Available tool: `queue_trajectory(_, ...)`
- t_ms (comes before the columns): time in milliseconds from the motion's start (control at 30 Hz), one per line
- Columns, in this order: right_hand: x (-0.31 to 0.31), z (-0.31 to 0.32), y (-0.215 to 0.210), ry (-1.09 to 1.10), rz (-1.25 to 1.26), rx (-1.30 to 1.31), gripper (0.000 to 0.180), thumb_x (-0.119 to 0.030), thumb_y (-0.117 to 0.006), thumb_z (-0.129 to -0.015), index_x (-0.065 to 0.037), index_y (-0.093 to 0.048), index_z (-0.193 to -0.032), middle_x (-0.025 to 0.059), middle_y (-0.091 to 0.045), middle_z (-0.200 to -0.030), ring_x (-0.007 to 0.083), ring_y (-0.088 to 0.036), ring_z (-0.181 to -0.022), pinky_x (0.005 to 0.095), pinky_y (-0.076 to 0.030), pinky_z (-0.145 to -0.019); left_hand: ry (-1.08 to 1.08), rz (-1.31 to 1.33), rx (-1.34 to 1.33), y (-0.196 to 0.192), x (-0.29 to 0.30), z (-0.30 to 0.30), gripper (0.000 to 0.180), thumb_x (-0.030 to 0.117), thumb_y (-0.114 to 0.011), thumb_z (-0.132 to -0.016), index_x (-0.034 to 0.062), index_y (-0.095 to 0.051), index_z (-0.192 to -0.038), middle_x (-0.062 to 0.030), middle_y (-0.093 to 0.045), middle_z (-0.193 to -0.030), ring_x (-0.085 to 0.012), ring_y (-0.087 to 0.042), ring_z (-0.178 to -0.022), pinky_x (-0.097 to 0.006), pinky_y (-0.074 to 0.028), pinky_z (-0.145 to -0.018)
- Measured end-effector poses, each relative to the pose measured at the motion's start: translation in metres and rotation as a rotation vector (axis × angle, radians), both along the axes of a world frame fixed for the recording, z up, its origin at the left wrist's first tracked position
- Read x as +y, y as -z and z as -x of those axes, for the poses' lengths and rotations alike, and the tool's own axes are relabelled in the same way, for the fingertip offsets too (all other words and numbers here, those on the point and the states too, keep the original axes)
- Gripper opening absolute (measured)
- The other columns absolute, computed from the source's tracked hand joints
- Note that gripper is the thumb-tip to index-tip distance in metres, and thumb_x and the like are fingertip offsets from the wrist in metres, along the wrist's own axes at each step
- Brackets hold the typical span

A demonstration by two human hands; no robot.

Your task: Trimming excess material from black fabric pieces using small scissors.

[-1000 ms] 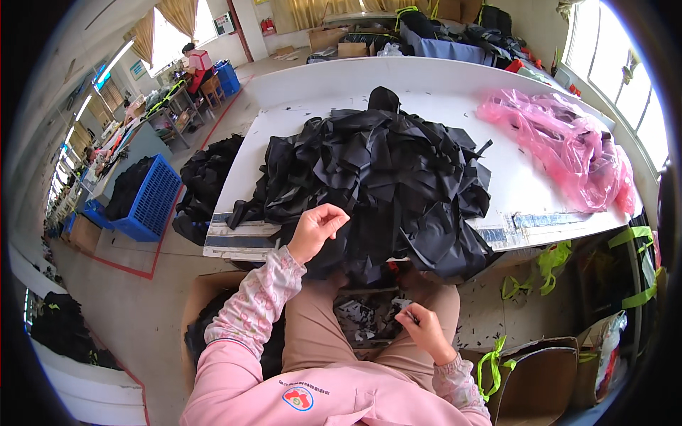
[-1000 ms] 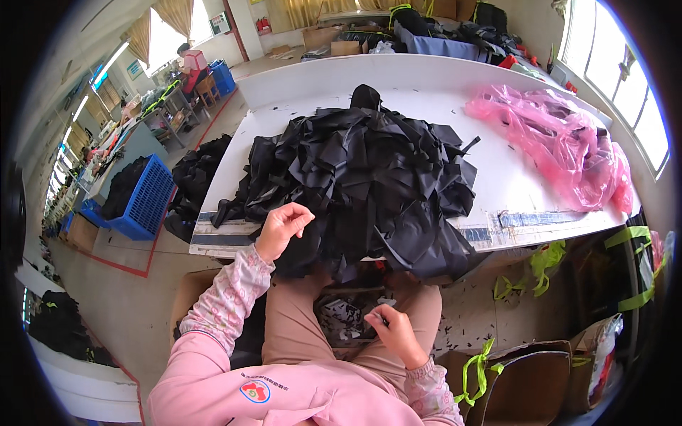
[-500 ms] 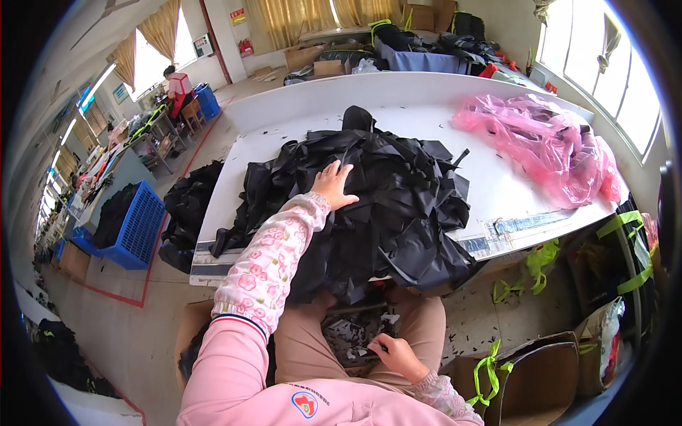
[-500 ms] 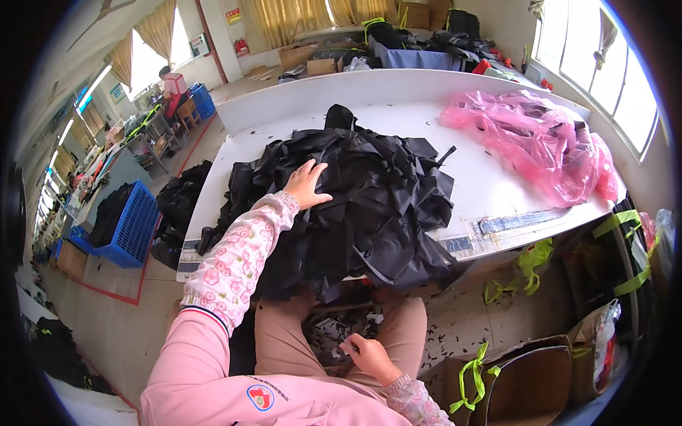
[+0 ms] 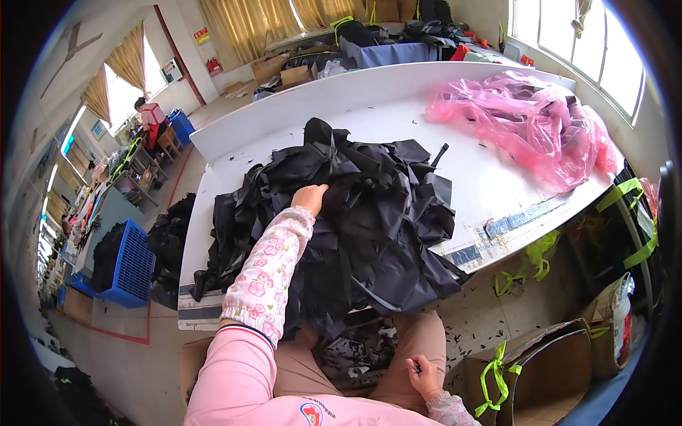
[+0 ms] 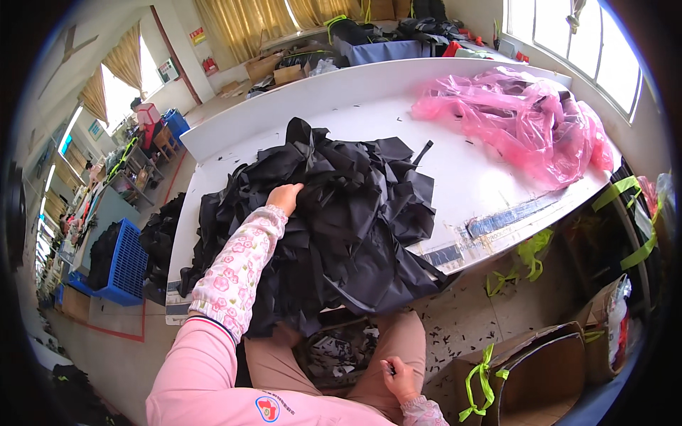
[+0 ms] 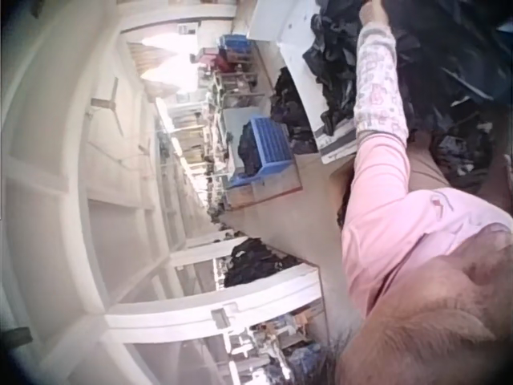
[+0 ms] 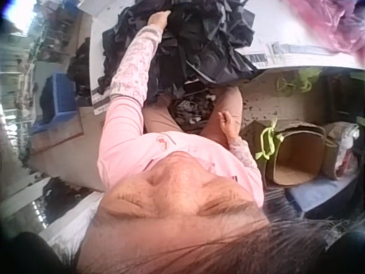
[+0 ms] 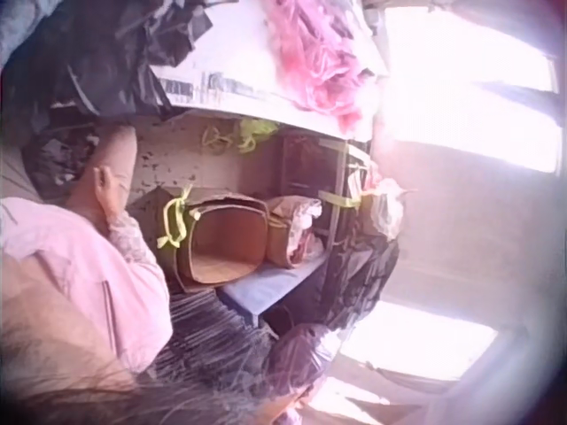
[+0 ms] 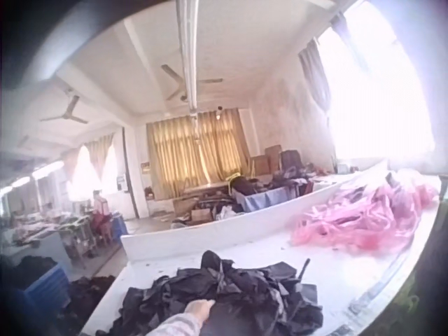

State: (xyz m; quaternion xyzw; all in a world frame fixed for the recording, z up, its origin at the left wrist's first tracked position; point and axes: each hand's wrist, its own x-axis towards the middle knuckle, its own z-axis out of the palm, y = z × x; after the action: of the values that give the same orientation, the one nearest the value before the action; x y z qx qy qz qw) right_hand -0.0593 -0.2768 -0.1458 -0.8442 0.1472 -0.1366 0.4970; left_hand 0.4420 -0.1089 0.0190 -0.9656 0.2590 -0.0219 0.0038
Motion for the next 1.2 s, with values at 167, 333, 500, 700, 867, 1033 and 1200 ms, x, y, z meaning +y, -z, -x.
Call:
queue_trajectory(167,0.001,-0.001,0.004,-0.014,0.037,-0.030,0.015,-0.017,-0.069,-0.086,-0.004,-0.061,-0.083,0.0140,-0.061,-0.064,0.0283,-0.061,-0.055,0.0356,-0.047,-0.052,0.228,0.099,-0.178,-0.019,0.012,0.019,0.027,0.001,-0.052,-0.077,0.0081,-0.067,-0.099,-0.0146,-0.064,-0.087,-0.0337,-0.062,-0.088,-0.044,-0.050,-0.079)
queue_trajectory(333,0.003,-0.001,0.009,-0.020,0.035,-0.037,0.015,-0.018,-0.069,-0.085,-0.006,-0.060,-0.084,0.0154,-0.061,-0.065,0.0318,-0.061,-0.056,0.0380,-0.047,-0.051,0.343,-0.047,-0.148,-0.071,0.029,0.108,0.025,0.003,-0.054,-0.075,0.0098,-0.066,-0.097,-0.0107,-0.061,-0.087,-0.0327,-0.060,-0.089,-0.044,-0.049,-0.076)
queue_trajectory(500,0.007,-0.003,0.007,-0.040,0.047,-0.048,0.016,-0.018,-0.070,-0.084,-0.007,-0.059,-0.085,0.0160,-0.062,-0.065,0.0342,-0.062,-0.058,0.0398,-0.048,-0.051,0.275,-0.450,0.330,-0.017,0.069,0.103,0.102,0.033,-0.075,-0.068,0.0124,-0.019,-0.150,-0.0202,-0.020,-0.153,-0.0375,-0.022,-0.141,-0.063,-0.023,-0.108)
queue_trajectory(700,0.009,0.005,0.011,-0.017,0.083,-0.041,0.015,-0.017,-0.070,-0.083,-0.007,-0.059,-0.085,0.0156,-0.062,-0.065,0.0337,-0.063,-0.058,0.0399,-0.048,-0.052,0.407,0.243,0.856,-0.091,0.057,0.042,0.075,0.034,-0.079,-0.074,0.0065,-0.047,-0.136,-0.0172,-0.045,-0.136,-0.0251,-0.047,-0.124,-0.036,-0.040,-0.102)
queue_trajectory(867,0.005,0.001,0.007,-0.016,0.072,-0.016,0.014,-0.018,-0.069,-0.083,-0.008,-0.060,-0.085,0.0148,-0.062,-0.065,0.0335,-0.062,-0.058,0.0398,-0.048,-0.052,0.474,0.495,0.315,-0.085,0.016,0.045,0.056,0.025,-0.078,-0.073,0.0160,-0.058,-0.125,-0.0096,-0.054,-0.105,-0.0207,-0.055,-0.101,-0.035,-0.046,-0.090)
queue_trajectory(1033,0.001,-0.002,0.013,-0.028,0.108,-0.031,0.014,-0.018,-0.069,-0.083,-0.008,-0.060,-0.085,0.0146,-0.062,-0.066,0.0334,-0.063,-0.059,0.0399,-0.048,-0.053,0.487,0.134,-0.134,-0.064,-0.005,0.060,0.013,0.019,-0.070,-0.073,0.0176,-0.070,-0.086,-0.0030,-0.057,-0.086,-0.0244,-0.056,-0.093,-0.042,-0.042,-0.080)
queue_trajectory(1200,0.004,-0.001,0.012,-0.040,0.089,-0.061,0.014,-0.018,-0.069,-0.084,-0.008,-0.060,-0.086,0.0149,-0.063,-0.068,0.0339,-0.063,-0.061,0.0402,-0.049,-0.054,0.489,0.463,-0.460,-0.132,0.021,0.091,0.007,0.012,-0.070,-0.074,0.0154,-0.071,-0.081,-0.0012,-0.055,-0.080,-0.0221,-0.056,-0.081,-0.038,-0.042,-0.072)
